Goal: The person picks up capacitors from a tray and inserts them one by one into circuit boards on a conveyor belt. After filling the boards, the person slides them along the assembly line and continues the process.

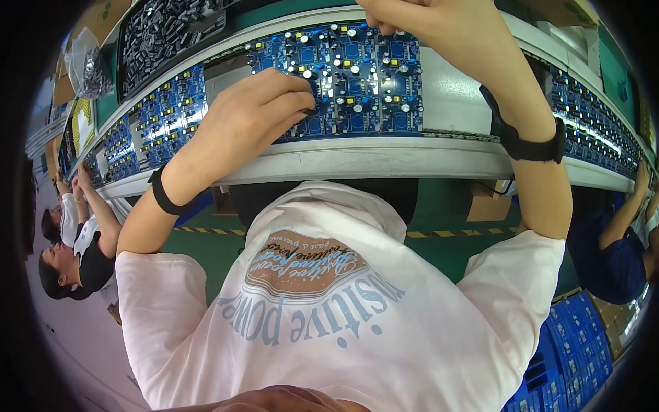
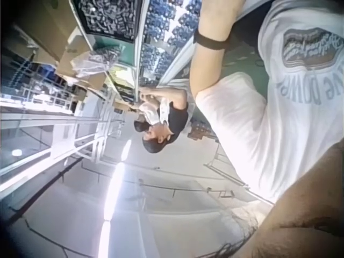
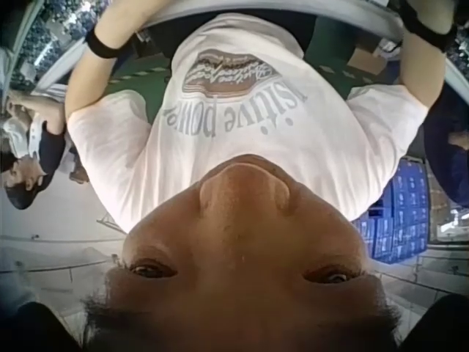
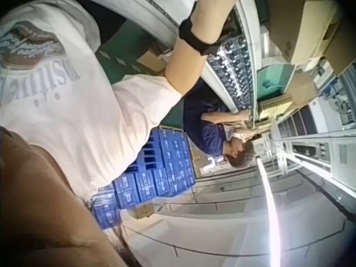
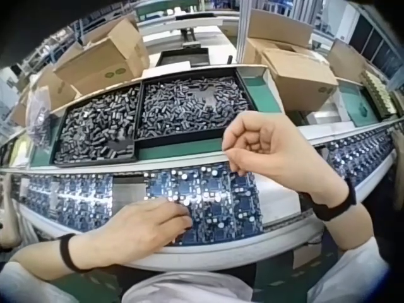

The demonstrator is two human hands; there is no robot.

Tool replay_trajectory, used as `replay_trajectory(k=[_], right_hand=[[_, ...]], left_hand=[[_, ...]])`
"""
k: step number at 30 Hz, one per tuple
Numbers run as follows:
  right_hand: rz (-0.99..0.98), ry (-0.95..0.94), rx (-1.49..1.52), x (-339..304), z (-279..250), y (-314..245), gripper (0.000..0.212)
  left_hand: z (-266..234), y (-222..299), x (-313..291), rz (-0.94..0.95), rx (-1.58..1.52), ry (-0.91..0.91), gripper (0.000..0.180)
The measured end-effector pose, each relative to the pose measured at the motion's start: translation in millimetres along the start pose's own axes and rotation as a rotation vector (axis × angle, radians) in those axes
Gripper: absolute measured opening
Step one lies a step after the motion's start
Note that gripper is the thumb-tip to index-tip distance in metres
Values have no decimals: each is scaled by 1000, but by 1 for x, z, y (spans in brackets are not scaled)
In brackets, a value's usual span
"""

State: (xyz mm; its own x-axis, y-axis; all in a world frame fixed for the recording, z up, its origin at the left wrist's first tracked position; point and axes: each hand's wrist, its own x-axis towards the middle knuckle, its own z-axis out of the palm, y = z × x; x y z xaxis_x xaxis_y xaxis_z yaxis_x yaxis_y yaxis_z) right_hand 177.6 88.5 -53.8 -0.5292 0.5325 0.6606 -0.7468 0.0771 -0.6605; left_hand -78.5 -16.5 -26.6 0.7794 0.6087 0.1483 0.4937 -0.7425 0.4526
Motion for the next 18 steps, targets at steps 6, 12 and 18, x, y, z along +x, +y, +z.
replay_trajectory(k=[6, 12, 18], right_hand=[[-32, 5, 42, -19, -6, 1, 12], [821, 563, -455, 0, 47, -52, 14], [794, 315, -732, -20, 31, -46, 21]], left_hand=[[-4, -3, 5, 140, 119, -31, 28], [-1, 0, 1, 171, 189, -54, 32], [2, 9, 4, 147, 301, -115, 35]])
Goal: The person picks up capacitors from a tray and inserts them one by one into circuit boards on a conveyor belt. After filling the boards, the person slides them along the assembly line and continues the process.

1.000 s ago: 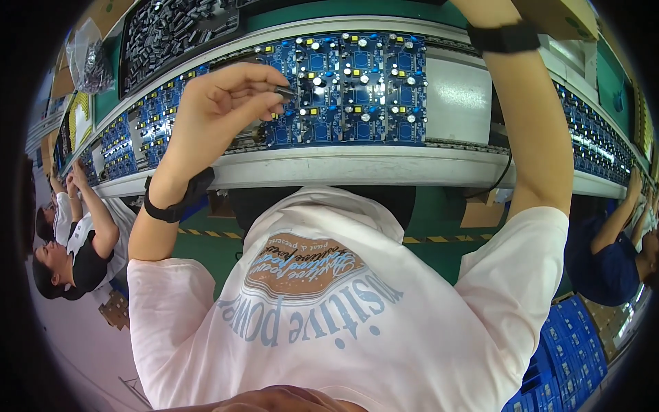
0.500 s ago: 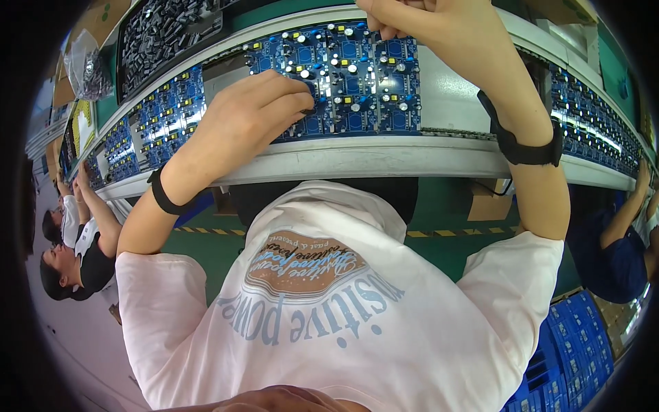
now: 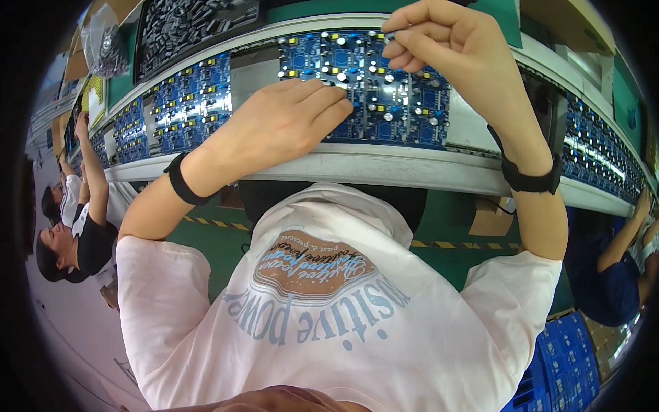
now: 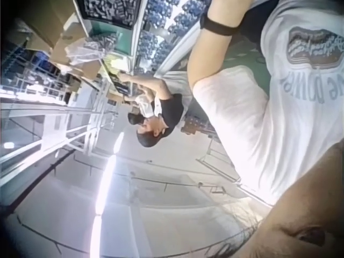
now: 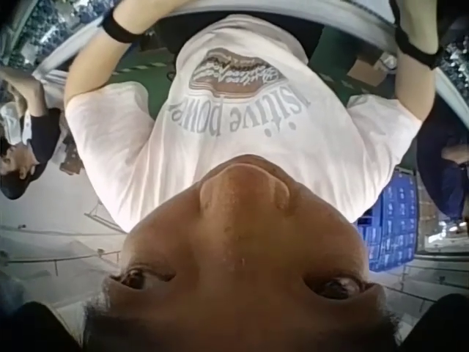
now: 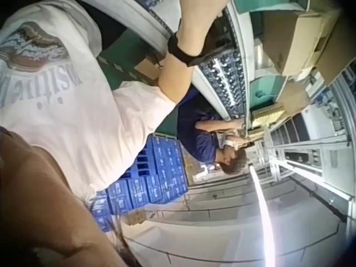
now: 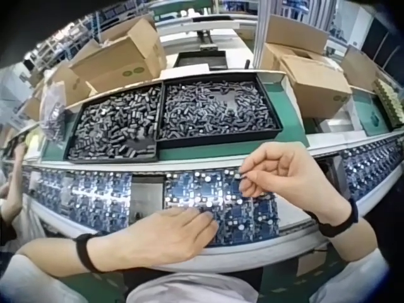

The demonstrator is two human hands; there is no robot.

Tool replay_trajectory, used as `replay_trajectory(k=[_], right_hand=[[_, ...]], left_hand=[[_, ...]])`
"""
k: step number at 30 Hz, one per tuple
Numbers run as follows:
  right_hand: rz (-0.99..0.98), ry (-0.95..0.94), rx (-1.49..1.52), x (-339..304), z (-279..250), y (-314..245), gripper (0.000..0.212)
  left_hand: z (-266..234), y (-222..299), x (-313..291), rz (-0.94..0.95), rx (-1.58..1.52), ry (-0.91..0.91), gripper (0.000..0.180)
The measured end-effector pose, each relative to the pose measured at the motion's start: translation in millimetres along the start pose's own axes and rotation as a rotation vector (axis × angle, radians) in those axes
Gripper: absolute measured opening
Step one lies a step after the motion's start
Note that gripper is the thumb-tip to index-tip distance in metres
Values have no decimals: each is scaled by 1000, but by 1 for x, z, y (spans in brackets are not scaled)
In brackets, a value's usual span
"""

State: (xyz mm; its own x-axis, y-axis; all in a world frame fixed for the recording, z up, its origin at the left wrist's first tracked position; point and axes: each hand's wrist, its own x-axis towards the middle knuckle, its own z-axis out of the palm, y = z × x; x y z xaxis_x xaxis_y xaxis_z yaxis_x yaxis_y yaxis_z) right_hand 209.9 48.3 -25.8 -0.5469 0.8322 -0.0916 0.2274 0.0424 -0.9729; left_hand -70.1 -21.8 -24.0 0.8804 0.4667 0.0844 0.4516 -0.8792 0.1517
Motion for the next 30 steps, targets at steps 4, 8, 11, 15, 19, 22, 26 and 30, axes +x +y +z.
replay_trajectory(k=[4, 8, 11, 15, 19, 22, 26, 30], right_hand=[[24, 33, 4, -3, 11, -8, 18], [-93, 91, -59, -13, 22, -12, 17], [-59, 168, -139, -26, 27, -18, 14], [-37, 74, -289, -29, 37, -27, 12], [-60, -29, -514, -26, 50, -26, 11], [-157, -45, -644, -23, 57, -17, 13], [-151, -63, -712, -24, 61, -17, 11], [-119, -61, -748, -26, 59, -17, 11]], left_hand=[[1, 5, 0, -63, -12, 26, 33], [-14, -26, -5, -115, -152, 261, 29], [-42, -87, -15, -403, 195, 235, 21], [-47, -145, -38, -574, 212, 187, 15], [-45, -153, -40, -610, 191, 134, 14], [-51, -132, -28, -553, 170, 219, 13], [-61, -110, -26, -685, -154, 391, 15], [-58, -83, -18, -765, -370, 410, 17]])
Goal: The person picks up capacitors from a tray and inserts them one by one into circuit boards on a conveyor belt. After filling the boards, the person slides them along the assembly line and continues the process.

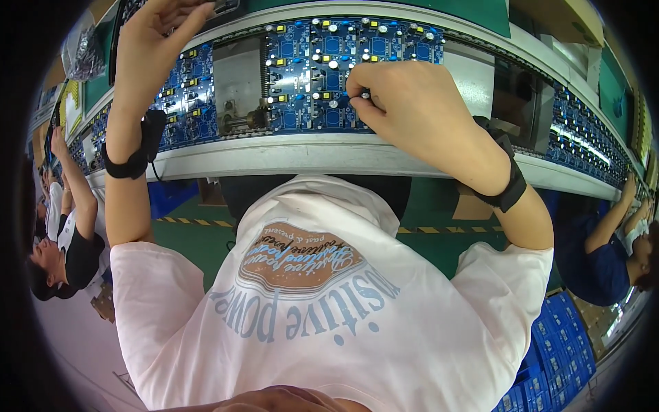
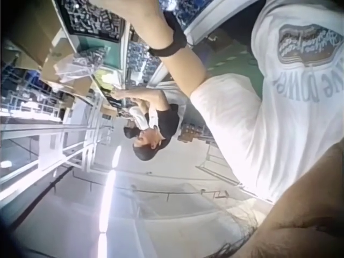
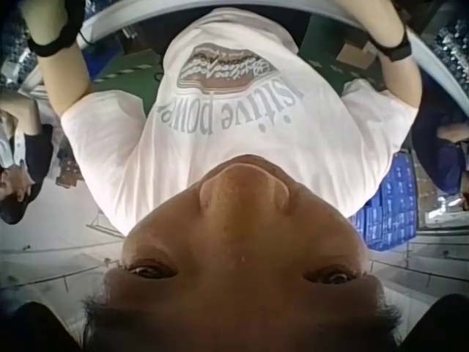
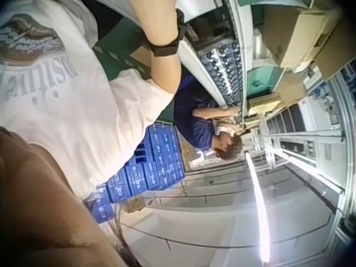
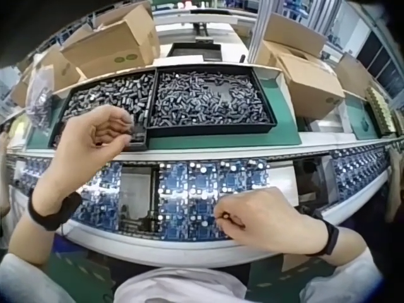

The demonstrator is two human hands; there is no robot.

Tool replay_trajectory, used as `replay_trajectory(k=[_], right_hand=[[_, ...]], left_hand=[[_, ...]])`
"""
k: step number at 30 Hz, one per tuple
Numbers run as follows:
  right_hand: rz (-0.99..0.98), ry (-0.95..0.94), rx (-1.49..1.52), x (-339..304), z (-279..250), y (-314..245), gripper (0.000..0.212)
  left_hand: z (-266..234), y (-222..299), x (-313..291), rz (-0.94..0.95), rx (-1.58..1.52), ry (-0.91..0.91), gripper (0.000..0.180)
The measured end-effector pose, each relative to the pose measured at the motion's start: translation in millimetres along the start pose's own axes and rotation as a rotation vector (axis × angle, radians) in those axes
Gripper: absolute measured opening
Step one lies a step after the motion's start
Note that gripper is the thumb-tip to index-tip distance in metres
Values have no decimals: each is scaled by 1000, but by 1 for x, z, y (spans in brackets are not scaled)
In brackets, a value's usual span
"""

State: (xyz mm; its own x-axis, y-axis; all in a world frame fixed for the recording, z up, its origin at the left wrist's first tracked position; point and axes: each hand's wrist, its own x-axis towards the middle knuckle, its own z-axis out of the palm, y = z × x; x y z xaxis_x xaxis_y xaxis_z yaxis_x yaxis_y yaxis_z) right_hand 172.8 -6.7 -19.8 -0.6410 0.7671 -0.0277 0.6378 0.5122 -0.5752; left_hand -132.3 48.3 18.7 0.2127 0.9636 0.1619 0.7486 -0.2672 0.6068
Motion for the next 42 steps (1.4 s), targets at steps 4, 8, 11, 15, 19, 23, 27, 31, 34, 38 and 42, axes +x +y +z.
replay_trajectory(k=[4, 8, 11, 15, 19, 23, 27, 31, 34, 38, 42], right_hand=[[-30, -1, -8, 1, 0, 0, 10], [-162, -4, -86, 2, -2, 2, 9], [-204, -50, -201, 0, -2, -1, 8], [-241, -179, -299, 5, -14, -3, 8], [-179, 206, -154, 43, -41, 21, 12], [-208, 453, -426, 96, -86, 72, 15], [79, 340, -333, 139, -86, 77, 18], [113, 280, -358, 153, -83, 73, 20], [0, 308, -407, 153, -80, 78, 18], [-85, 335, -417, 142, -78, 65, 15], [-18, 420, -110, 114, -85, 43, 12]], left_hand=[[0, 17, -16, -140, -367, -112, 19], [7, -24, -30, -87, -606, -302, 26], [16, -18, -31, -191, -820, -431, 32], [15, -10, -35, -227, -847, -434, 28], [12, -7, -39, -225, -772, -432, 27], [23, -2, -36, -159, -739, -404, 26], [26, -4, -42, -143, -708, -378, 27], [27, -2, -41, -117, -658, -341, 26], [26, 2, -37, -149, -681, -323, 23], [25, 1, -33, -189, -748, -348, 21], [31, 3, -30, -166, -711, -342, 18]])
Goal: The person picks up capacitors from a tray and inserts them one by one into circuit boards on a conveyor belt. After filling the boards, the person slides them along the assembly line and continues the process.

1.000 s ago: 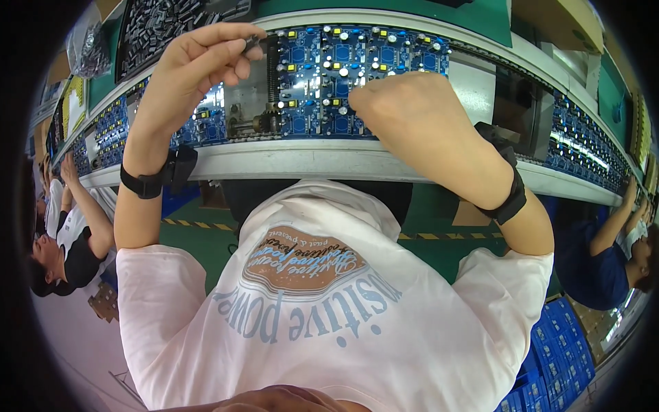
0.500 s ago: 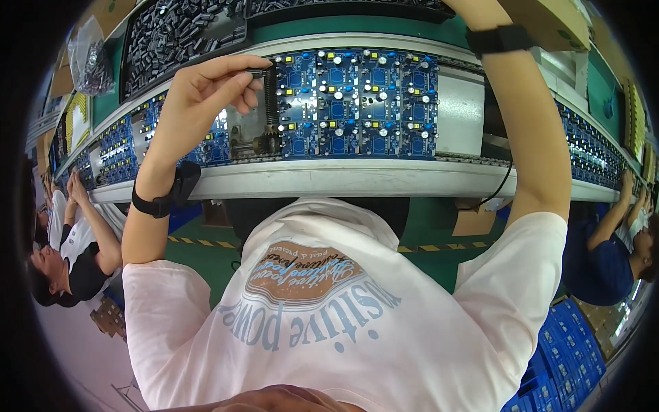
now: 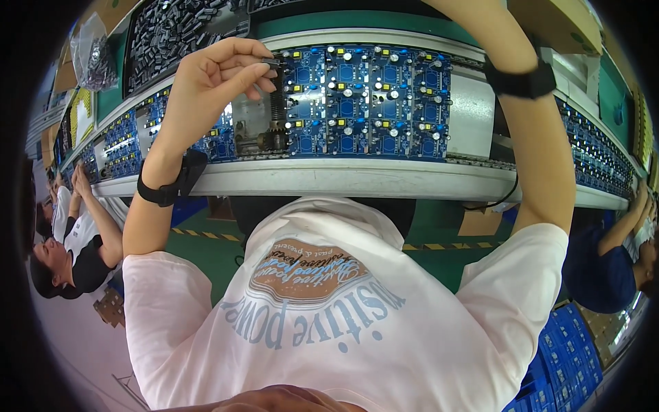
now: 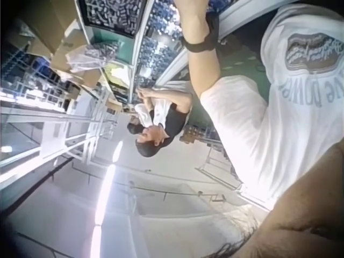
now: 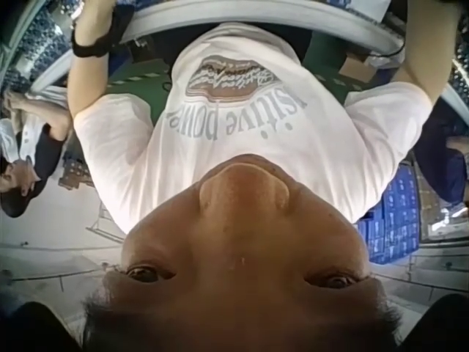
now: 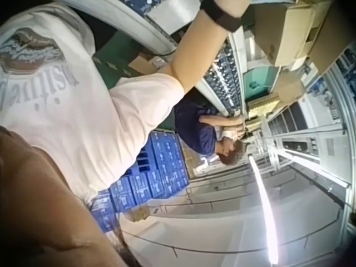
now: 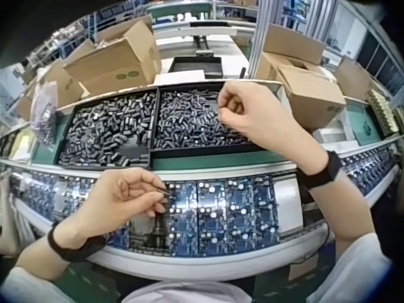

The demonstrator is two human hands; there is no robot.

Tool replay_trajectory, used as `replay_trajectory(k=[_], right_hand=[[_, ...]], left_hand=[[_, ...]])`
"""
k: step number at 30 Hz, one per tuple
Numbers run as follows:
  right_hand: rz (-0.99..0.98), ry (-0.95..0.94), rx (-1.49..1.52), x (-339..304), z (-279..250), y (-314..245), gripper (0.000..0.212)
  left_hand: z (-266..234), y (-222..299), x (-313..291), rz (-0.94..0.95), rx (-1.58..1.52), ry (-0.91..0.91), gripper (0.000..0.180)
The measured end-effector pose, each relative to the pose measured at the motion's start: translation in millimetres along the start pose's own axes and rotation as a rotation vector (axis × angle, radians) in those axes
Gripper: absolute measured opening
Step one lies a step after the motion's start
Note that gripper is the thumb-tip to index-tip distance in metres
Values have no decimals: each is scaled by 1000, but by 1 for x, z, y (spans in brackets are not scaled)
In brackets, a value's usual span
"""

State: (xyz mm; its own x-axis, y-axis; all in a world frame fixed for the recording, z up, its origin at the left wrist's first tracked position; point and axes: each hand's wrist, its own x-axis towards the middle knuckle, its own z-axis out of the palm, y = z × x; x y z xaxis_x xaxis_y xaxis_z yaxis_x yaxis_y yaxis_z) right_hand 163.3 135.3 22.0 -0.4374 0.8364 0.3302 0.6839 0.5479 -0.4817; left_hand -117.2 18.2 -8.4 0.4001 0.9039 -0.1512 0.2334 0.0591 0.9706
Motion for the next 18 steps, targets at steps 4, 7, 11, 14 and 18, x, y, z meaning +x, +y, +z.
replay_trajectory(k=[4, 7, 11, 14, 18], right_hand=[[189, -183, 564, -26, 0, -5, 8], [323, -225, 765, -44, 0, -4, 11], [359, -207, 852, -55, -3, -4, 12], [356, -185, 920, -59, -6, -5, 13], [402, -212, 981, -61, -5, -2, 14]], left_hand=[[4, -2, 1, 328, 605, 47, 17], [9, -4, 9, 502, 896, 51, 18], [12, -8, 18, 529, 1011, 44, 17], [10, -10, 21, 549, 1049, 23, 19], [10, -10, 23, 535, 1065, 25, 19]])
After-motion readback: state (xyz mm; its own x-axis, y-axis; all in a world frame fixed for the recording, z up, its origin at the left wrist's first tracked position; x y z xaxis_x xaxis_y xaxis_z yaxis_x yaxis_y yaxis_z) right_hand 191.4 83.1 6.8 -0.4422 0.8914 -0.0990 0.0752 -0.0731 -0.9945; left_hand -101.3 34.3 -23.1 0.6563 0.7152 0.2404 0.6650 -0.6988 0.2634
